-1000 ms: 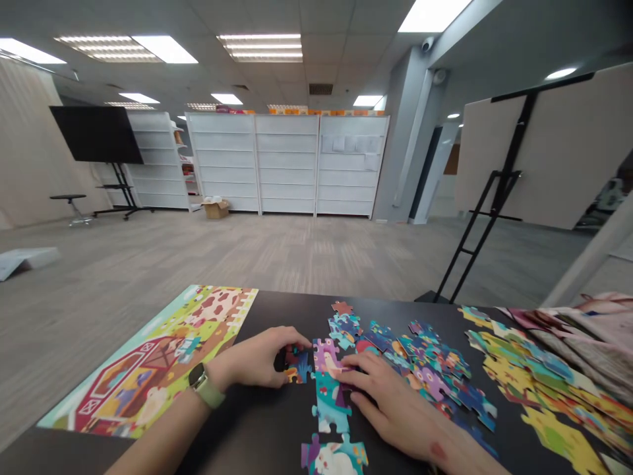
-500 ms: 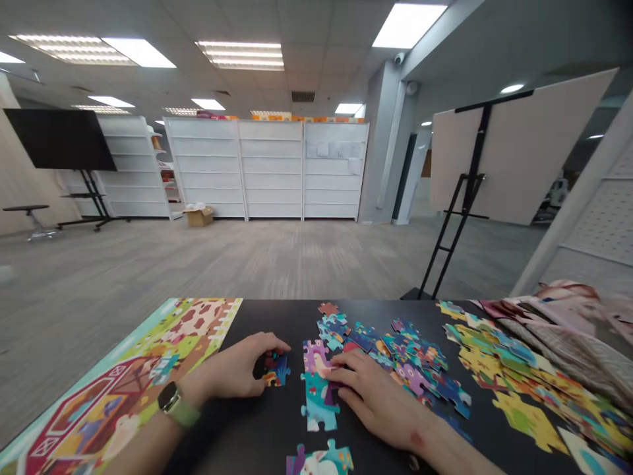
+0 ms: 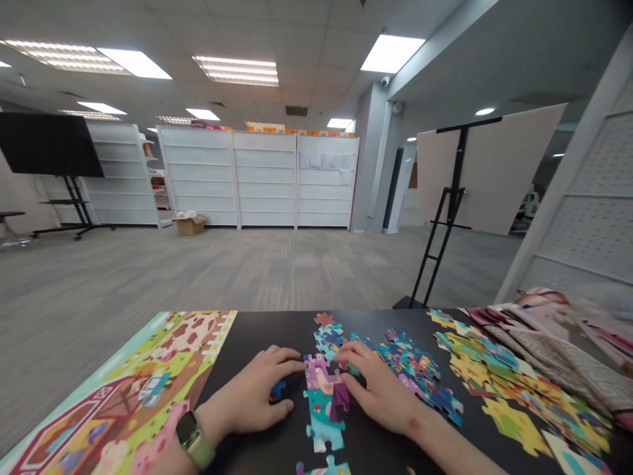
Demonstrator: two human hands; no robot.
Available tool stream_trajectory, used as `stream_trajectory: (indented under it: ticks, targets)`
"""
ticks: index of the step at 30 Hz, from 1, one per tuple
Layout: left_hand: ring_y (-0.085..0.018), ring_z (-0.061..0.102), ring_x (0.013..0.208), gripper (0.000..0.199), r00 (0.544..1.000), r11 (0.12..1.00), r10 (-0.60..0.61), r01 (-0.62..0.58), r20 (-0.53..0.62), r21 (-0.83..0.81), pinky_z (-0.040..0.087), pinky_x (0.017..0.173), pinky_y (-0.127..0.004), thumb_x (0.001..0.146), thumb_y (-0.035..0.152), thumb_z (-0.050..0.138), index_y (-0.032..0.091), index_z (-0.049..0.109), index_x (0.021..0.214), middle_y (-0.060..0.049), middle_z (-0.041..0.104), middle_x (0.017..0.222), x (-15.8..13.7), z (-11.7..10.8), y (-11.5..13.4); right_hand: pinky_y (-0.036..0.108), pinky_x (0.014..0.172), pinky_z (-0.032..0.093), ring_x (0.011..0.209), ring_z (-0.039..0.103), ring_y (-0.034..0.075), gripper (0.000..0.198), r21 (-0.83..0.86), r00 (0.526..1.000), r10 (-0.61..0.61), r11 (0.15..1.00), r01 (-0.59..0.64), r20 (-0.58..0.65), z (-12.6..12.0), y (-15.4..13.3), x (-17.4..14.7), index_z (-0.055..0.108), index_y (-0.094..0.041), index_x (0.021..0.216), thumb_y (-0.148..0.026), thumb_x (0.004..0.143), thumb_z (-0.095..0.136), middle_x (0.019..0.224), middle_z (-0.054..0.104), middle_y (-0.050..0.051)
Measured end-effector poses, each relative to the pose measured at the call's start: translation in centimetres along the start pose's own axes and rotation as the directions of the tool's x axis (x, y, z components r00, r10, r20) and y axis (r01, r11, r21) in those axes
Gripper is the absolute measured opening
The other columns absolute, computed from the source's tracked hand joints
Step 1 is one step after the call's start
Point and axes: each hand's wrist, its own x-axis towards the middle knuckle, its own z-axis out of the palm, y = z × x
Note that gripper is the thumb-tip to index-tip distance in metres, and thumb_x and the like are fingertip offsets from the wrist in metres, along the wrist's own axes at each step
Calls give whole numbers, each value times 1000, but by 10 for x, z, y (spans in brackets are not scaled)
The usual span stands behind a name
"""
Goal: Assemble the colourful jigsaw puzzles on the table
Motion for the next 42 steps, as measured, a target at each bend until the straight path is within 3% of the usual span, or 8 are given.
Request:
stream_trajectory:
  ticks: [3, 7, 13, 17, 21, 25, 30, 42]
  targets:
    - [-31, 48, 129, 60, 1000, 1000, 21, -21, -23, 4, 30, 116, -52, 81, 25, 67, 40, 52, 138, -2, 52, 143, 2, 7, 0, 36, 109, 40, 122, 56, 23, 35, -87, 993, 111, 990, -113, -33, -3, 22, 33, 62, -16, 124, -19, 91, 51, 130, 61, 12]
    - [-28, 52, 124, 53, 994, 1000, 6, -3, -114, 23, 36, 112, -46, 83, 23, 64, 36, 56, 134, -3, 54, 140, 0, 6, -15, 43, 110, 39, 127, 54, 29, 43, -132, 990, 133, 983, -126, 44, 4, 39, 87, 62, -14, 129, -26, 87, 63, 132, 62, 14]
    - [-23, 56, 115, 41, 959, 995, -74, 90, -275, 46, 43, 103, -33, 84, 17, 57, 26, 62, 123, -4, 61, 125, -3, -5, -41, 51, 98, 50, 114, 62, 26, 33, -119, 991, 64, 992, -50, 119, 54, 14, 136, 61, -18, 123, -37, 96, 63, 130, 62, 9]
    - [-25, 56, 115, 37, 939, 989, -128, 144, -319, 25, 42, 103, -34, 84, 18, 56, 25, 62, 120, -5, 61, 122, -4, -6, -49, 47, 114, 37, 132, 51, 26, 33, -53, 991, -61, 996, 68, 121, 86, -13, 138, 66, -20, 121, -11, 93, 53, 135, 63, 9]
    - [-26, 56, 115, 43, 927, 981, -180, 192, -330, 4, 43, 100, -35, 81, 15, 55, 23, 60, 123, -7, 64, 120, -5, -3, -56, 32, 108, 45, 119, 62, 18, 55, 53, 974, -166, 986, 160, 157, 89, -23, 137, 67, -27, 122, -1, 76, 52, 127, 70, 1]
    - [-26, 58, 116, 52, 915, 971, -231, 239, -330, -17, 44, 99, -35, 81, 14, 54, 21, 54, 133, -9, 64, 123, -5, 1, -63, 38, 106, 46, 120, 62, 21, 65, 73, 990, -106, 992, 99, 97, 64, -9, 135, 59, -21, 133, -3, 72, 48, 130, 67, 6]
    - [-28, 54, 124, 46, 920, 970, -235, 242, -315, -16, 41, 101, -41, 91, 26, 53, 28, 55, 137, -4, 62, 135, -1, 4, -61, 43, 102, 48, 114, 64, 30, 52, 8, 985, -40, 999, 39, 168, 39, 10, 119, 70, -20, 121, -25, 69, 73, 125, 70, 10]
    - [-24, 62, 99, 50, 901, 954, -294, 254, -319, -161, 46, 88, -32, 79, 15, 62, 22, 62, 128, -8, 61, 111, 0, -1, -73, 36, 102, 43, 113, 61, 25, 35, -133, 988, 104, 987, -89, 110, 58, 12, 117, 74, -24, 113, -19, 79, 63, 117, 69, 7]
